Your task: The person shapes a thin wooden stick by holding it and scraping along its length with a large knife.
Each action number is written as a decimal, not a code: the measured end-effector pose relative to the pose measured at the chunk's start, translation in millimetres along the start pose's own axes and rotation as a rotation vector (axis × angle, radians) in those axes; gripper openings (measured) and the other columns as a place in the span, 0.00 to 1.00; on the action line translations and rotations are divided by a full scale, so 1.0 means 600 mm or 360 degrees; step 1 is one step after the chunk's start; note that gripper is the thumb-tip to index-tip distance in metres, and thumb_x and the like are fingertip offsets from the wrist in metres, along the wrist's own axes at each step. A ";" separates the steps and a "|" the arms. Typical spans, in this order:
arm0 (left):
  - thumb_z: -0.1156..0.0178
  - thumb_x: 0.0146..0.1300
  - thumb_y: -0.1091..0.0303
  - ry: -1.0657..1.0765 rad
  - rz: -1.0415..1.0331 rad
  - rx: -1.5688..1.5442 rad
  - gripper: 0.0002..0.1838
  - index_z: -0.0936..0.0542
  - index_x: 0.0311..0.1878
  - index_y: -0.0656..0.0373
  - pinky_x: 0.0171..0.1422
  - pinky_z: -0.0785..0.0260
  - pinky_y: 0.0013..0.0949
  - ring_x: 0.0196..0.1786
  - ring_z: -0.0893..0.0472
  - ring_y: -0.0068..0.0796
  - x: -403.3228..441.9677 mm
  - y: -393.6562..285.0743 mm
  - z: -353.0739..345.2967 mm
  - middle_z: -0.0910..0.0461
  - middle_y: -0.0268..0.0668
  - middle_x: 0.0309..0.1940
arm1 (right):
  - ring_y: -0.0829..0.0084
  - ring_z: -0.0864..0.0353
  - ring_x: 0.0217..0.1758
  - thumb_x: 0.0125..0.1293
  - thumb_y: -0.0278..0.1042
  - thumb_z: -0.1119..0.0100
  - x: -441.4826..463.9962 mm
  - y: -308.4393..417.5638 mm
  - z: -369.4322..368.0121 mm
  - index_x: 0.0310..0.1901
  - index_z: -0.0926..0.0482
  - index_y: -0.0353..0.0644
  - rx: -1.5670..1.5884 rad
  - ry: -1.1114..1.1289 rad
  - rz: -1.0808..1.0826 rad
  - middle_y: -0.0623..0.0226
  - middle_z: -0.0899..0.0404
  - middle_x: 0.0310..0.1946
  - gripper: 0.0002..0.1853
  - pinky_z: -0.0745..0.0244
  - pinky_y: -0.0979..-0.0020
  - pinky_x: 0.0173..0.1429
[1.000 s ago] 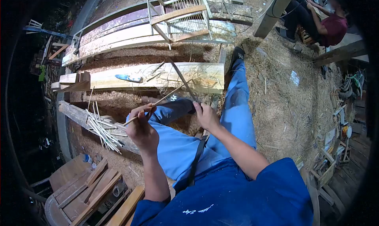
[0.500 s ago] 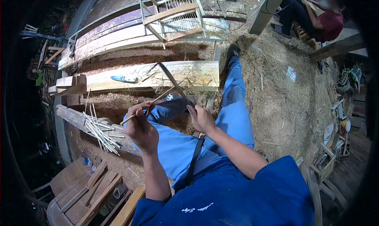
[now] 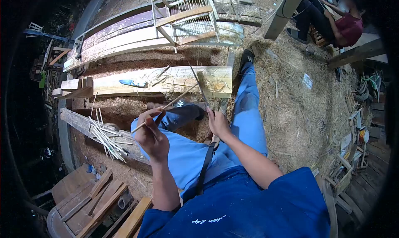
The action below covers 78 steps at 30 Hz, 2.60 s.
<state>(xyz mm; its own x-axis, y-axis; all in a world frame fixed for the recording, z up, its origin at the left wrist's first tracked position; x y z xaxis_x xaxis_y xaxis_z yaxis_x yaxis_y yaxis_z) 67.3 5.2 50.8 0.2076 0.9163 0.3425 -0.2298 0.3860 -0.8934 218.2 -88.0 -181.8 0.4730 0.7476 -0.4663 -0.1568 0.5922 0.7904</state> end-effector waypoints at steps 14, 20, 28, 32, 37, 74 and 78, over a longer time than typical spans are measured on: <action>0.55 0.79 0.73 -0.0002 -0.0060 0.0311 0.13 0.22 0.44 0.71 0.49 0.15 0.37 0.44 0.14 0.35 -0.005 -0.002 0.008 0.17 0.47 0.41 | 0.37 0.18 0.34 0.77 0.54 0.49 -0.126 0.200 0.034 0.34 0.22 0.35 0.0346 0.0217 0.0761 0.39 0.21 0.26 0.26 0.25 0.45 0.38; 0.55 0.79 0.74 0.0067 -0.0088 0.0320 0.12 0.24 0.42 0.70 0.49 0.15 0.37 0.45 0.14 0.36 -0.002 0.000 0.015 0.17 0.47 0.40 | 0.36 0.18 0.37 0.77 0.56 0.52 -0.087 0.128 0.031 0.34 0.22 0.36 0.0183 0.0151 0.0423 0.37 0.20 0.27 0.27 0.25 0.44 0.40; 0.57 0.82 0.62 0.0115 -0.0059 0.0316 0.19 0.24 0.43 0.69 0.49 0.15 0.40 0.44 0.13 0.39 -0.001 -0.003 0.006 0.17 0.49 0.42 | 0.34 0.19 0.37 0.76 0.57 0.50 -0.095 0.152 0.045 0.32 0.24 0.34 -0.0007 0.0186 0.0495 0.37 0.20 0.27 0.29 0.27 0.42 0.41; 0.57 0.82 0.62 0.0203 -0.0084 0.0372 0.19 0.24 0.43 0.69 0.52 0.16 0.42 0.45 0.14 0.40 0.007 -0.006 0.008 0.17 0.49 0.42 | 0.34 0.19 0.38 0.77 0.58 0.52 -0.110 0.168 0.033 0.34 0.20 0.33 0.0285 0.0252 0.0674 0.37 0.20 0.29 0.30 0.26 0.43 0.42; 0.56 0.82 0.61 0.0261 -0.0087 0.0317 0.20 0.24 0.42 0.70 0.53 0.16 0.43 0.46 0.14 0.39 0.007 0.008 0.023 0.17 0.49 0.42 | 0.35 0.18 0.41 0.78 0.62 0.58 -0.020 0.058 0.038 0.35 0.20 0.30 -0.0009 0.0074 0.0096 0.35 0.19 0.31 0.35 0.26 0.43 0.44; 0.53 0.80 0.69 0.0097 -0.0080 0.0178 0.16 0.22 0.42 0.72 0.47 0.14 0.38 0.43 0.13 0.36 0.027 0.002 0.000 0.17 0.47 0.39 | 0.34 0.22 0.33 0.78 0.56 0.53 -0.029 0.118 0.034 0.25 0.28 0.33 0.0031 -0.0026 0.0531 0.37 0.25 0.24 0.31 0.32 0.45 0.37; 0.54 0.81 0.66 0.0166 -0.0024 0.0230 0.16 0.23 0.43 0.70 0.49 0.15 0.41 0.44 0.14 0.37 0.026 0.009 0.011 0.18 0.47 0.40 | 0.35 0.20 0.34 0.79 0.54 0.54 -0.019 0.076 0.022 0.27 0.23 0.31 0.0207 -0.0067 0.0197 0.36 0.24 0.24 0.31 0.29 0.45 0.38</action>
<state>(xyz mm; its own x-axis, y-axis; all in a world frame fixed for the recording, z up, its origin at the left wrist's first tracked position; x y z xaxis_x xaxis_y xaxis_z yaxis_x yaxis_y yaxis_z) 63.3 21.9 53.2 0.3078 0.8972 0.3168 -0.3589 0.4178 -0.8346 217.3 -73.5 -134.9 0.4935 0.7975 -0.3471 -0.1040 0.4503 0.8868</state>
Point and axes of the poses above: each hand's wrist, its own x-axis towards the middle knuckle, its own z-axis out of the back of the hand, y = z × x, the point moved 4 cm from there along x, towards the middle knuckle
